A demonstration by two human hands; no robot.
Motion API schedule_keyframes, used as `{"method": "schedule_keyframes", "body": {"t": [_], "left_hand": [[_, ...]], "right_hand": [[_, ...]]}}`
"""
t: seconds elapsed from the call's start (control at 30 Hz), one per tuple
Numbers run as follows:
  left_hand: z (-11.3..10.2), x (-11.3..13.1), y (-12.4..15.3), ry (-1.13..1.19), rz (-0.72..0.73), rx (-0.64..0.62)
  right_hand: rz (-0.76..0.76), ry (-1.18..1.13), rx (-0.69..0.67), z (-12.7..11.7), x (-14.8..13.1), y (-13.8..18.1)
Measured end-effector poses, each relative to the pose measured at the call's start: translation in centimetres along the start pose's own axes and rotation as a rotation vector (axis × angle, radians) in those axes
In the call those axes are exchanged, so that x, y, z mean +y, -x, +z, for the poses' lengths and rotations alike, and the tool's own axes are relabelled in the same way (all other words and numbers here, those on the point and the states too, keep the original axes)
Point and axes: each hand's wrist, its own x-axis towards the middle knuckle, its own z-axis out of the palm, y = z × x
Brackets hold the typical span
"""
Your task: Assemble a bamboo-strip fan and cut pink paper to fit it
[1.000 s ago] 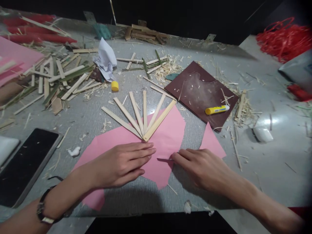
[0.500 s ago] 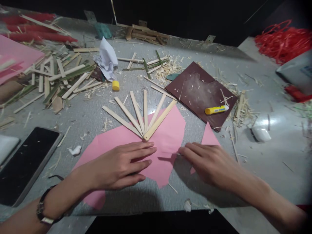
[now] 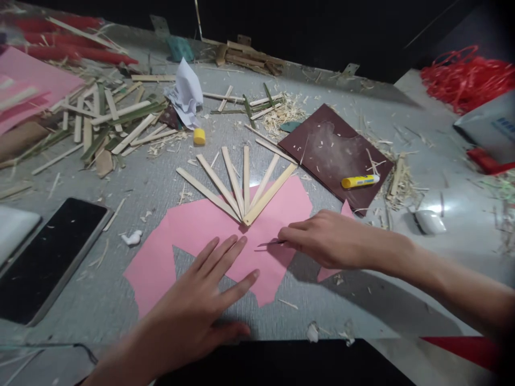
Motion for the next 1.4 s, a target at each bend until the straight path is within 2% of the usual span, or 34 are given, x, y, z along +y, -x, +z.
{"method": "schedule_keyframes", "body": {"t": [0.13, 0.47, 1.4], "left_hand": [[0.4, -0.2, -0.1, 0.022, 0.010, 0.013], [0.3, -0.6, -0.2, 0.021, 0.012, 0.030], [0.4, -0.6, -0.2, -0.008, 0.027, -0.002]], "right_hand": [[-0.073, -0.040, -0.018, 0.9, 0.4, -0.6], [-0.112, -0.046, 0.005, 1.5, 0.7, -0.3], [-0.051, -0.003, -0.021, 1.2, -0.1, -0.4]]}}
